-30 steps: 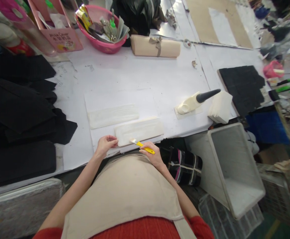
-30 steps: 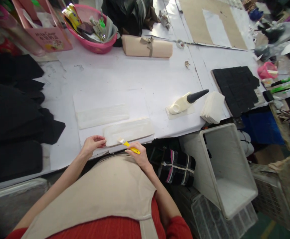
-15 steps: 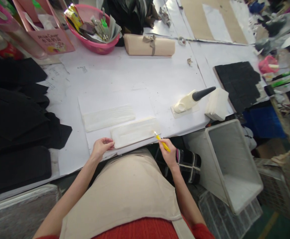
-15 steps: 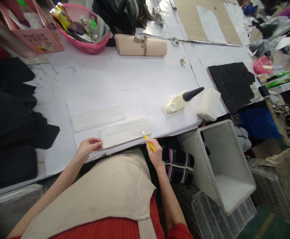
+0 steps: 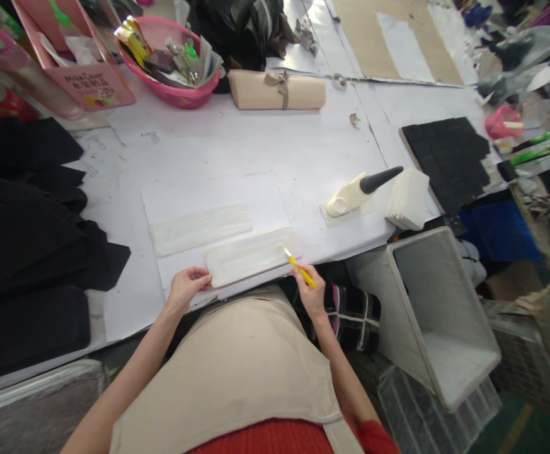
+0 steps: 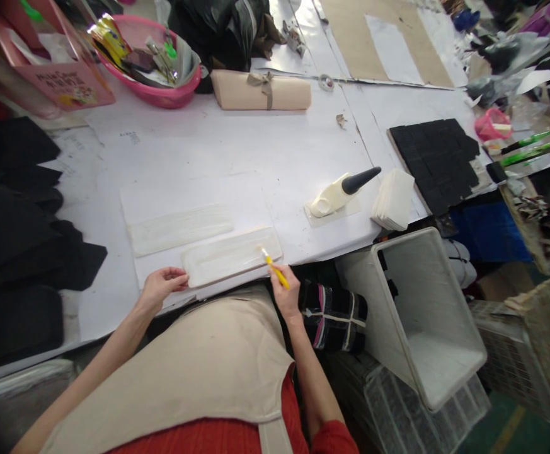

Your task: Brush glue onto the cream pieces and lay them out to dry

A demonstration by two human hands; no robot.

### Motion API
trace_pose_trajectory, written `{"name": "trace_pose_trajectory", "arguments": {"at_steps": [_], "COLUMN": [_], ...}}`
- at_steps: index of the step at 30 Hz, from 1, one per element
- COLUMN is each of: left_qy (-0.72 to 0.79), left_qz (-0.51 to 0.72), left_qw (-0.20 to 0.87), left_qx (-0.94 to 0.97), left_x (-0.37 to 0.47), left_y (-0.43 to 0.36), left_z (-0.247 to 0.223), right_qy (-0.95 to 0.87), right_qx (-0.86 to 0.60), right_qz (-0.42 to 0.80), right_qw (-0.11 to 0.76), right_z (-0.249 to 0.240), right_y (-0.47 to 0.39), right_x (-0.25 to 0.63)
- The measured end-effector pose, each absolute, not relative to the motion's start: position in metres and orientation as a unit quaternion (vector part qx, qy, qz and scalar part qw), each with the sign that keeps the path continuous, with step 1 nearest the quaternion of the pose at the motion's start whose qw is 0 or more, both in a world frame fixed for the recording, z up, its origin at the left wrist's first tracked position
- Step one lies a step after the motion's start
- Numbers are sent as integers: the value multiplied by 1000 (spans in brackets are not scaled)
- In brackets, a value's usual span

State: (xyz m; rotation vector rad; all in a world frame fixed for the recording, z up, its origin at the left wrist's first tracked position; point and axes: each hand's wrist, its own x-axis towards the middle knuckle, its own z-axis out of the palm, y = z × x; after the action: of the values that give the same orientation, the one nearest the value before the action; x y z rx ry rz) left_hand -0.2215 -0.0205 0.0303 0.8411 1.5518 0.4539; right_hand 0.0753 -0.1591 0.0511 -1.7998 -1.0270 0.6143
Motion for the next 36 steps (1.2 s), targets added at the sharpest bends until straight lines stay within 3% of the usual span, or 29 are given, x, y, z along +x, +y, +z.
{"name": "trace_pose_trajectory", "arguments": {"at_steps": [3, 9, 16, 22, 27, 32, 36], "left_qy": [673, 673, 678, 682, 681, 677, 677], "left_qz": [195, 192, 191, 198, 200, 201, 199], "left_qw": [611, 608, 606, 599, 595, 598, 597], "left_qx": [369, 376, 370, 369, 375, 379, 382], "left_x": [-221, -221, -220, -220, -221, -220, -220], "left_y": [-21, -20, -20, -22, -22, -22, -22], "left_z": [30, 29, 29, 27, 25, 26, 26], "right_qy": [-452, -353, -438, -336, -431, -363, -432], "right_qx": [-696, -786, -732, -798, -746, -800, -770], "right_qz": [318, 165, 253, 134, 209, 114, 169], "right_qw": [459, 480, 457, 482, 463, 463, 438], "right_z": [45, 46, 29, 30, 38, 36, 40], "right_y": [-151, -142, -128, -129, -135, -144, -157], "right_x": [54, 89, 58, 95, 78, 82, 82]}}
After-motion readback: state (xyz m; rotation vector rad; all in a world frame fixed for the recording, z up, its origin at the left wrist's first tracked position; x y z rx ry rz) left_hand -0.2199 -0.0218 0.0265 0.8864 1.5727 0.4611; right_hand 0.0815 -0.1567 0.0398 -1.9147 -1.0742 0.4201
